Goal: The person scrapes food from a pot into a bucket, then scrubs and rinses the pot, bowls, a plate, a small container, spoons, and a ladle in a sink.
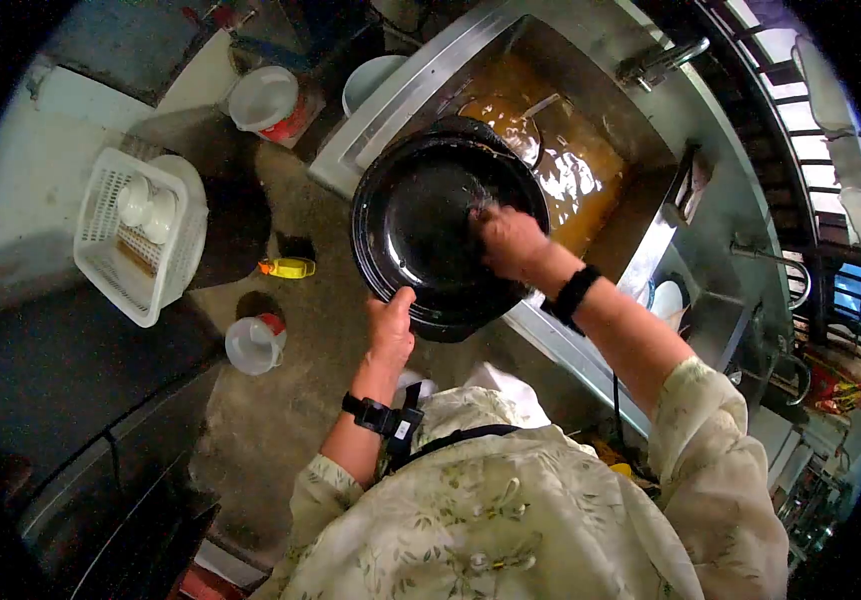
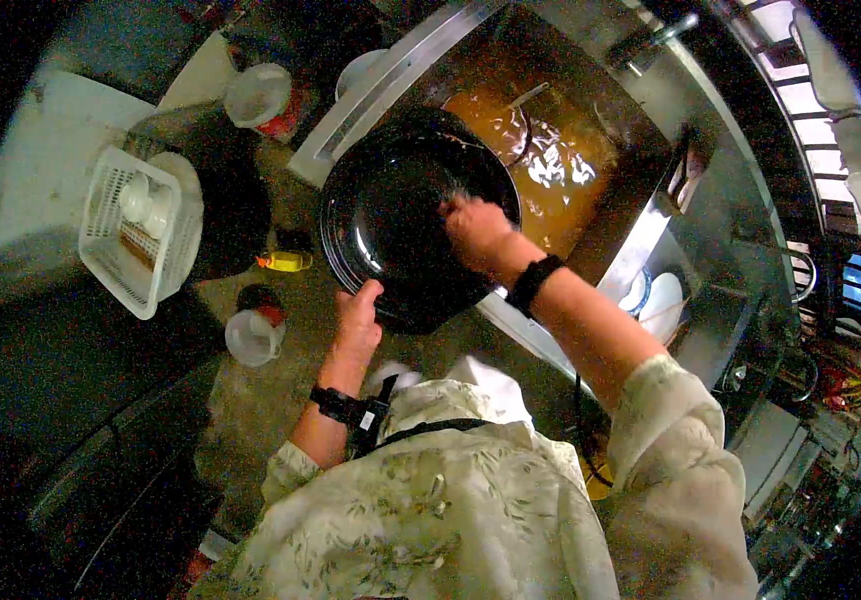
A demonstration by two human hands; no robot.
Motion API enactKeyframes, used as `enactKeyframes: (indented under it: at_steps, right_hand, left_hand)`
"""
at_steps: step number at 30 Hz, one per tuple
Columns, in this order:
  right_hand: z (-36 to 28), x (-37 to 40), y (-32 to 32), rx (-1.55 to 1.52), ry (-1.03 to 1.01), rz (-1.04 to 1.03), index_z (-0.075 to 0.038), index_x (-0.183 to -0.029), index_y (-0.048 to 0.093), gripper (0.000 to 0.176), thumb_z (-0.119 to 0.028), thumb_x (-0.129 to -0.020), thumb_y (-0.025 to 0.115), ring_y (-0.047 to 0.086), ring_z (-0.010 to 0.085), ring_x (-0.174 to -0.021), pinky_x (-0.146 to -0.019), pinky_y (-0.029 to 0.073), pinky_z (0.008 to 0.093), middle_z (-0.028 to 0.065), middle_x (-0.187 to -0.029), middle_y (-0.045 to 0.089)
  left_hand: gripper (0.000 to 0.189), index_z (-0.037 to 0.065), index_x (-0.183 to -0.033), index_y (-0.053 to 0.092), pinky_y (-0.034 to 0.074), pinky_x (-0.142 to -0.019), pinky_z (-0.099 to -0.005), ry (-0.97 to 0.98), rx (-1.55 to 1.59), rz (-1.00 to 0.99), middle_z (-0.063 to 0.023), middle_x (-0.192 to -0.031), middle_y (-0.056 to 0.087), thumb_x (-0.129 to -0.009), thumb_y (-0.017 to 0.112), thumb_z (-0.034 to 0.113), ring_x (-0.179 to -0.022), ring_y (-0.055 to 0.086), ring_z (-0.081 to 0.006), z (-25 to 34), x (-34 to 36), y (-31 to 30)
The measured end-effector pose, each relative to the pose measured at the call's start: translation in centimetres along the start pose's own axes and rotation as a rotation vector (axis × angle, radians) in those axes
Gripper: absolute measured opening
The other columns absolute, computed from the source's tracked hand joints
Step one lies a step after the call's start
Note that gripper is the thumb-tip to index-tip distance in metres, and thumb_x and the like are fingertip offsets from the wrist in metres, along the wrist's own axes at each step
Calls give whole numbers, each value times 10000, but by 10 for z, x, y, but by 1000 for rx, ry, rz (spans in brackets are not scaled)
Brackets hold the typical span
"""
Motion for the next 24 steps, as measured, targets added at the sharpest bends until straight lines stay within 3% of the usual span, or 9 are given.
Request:
enactKeyframes:
  at_steps: [2,4,8,9,10,13,15,19,24]
  right_hand:
    - [-24,19,-2,-103,-117,-111,-112,-1298,509,536,-207,-785,628,607,332,-1044,-828,538,418,163,-1229,556]
    - [-43,23,4,-188,-309,74,-185,-1307,516,533,-198,-788,635,591,340,-1070,-852,537,433,124,-1293,536]
    - [-37,24,-5,-90,-343,-34,-267,-1281,546,471,-151,-825,570,575,336,-1078,-853,537,428,75,-1297,539]
    - [-27,22,-4,-26,-307,-78,-290,-1272,554,461,-144,-835,550,570,337,-1079,-858,533,423,65,-1297,537]
    - [-16,21,-7,-70,-204,-68,-195,-1294,564,542,-184,-765,680,538,332,-1074,-930,473,400,100,-1250,554]
    - [12,-6,-8,-36,-57,85,-137,-1331,521,585,-180,-770,681,527,330,-1078,-915,466,414,119,-1221,554]
    - [2,-29,-16,-131,-116,260,-81,-1349,484,621,-171,-769,687,515,332,-1083,-917,456,418,140,-1204,550]
    - [-50,-78,-7,-95,-325,209,-61,-1338,488,610,-176,-772,686,515,338,-1070,-942,433,401,154,-1212,544]
    - [-76,-11,5,-318,-516,105,-79,-1241,588,500,-161,-756,681,550,310,-1011,-890,471,408,142,-1169,568]
  left_hand:
    - [307,-26,-1018,606,497,-722,-298,-94,-6,98,-25,-924,639,-713,579,-51,-772,603,-144,5,7,5]
    - [310,-30,-1021,603,496,-722,-299,-102,-70,131,-30,-931,639,-712,587,-46,-776,604,-148,10,11,8]
    - [307,-39,-1014,600,493,-720,-296,30,-20,55,-35,-935,637,-707,607,-37,-776,604,-155,2,-1,-2]
    - [313,-40,-1017,600,495,-724,-300,2,-52,133,-41,-942,640,-704,618,-31,-772,607,-160,13,9,7]
    - [313,-40,-1017,600,495,-724,-300,-6,-53,135,-41,-942,640,-704,618,-31,-772,607,-160,16,13,9]
    - [312,-46,-1019,601,497,-728,-305,-25,-124,156,-58,-959,645,-708,615,-26,-782,609,-160,18,11,6]
    - [295,-50,-1014,602,502,-734,-318,-18,-115,21,-70,-974,644,-720,601,-27,-802,610,-169,8,3,-2]
    - [264,-53,-1010,604,511,-740,-341,-40,-94,-49,-78,-956,648,-748,583,-28,-802,618,-198,8,-1,-3]
    - [266,-54,-1012,610,514,-713,-317,-18,-3,-47,-69,-958,650,-748,591,-28,-785,623,-172,5,-4,-3]
Point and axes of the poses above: each hand's wrist, its own x-axis away from the middle knuckle, its own y-axis out of the palm, z = x × y, the point moved 2 cm from there along -x, towards the middle knuckle
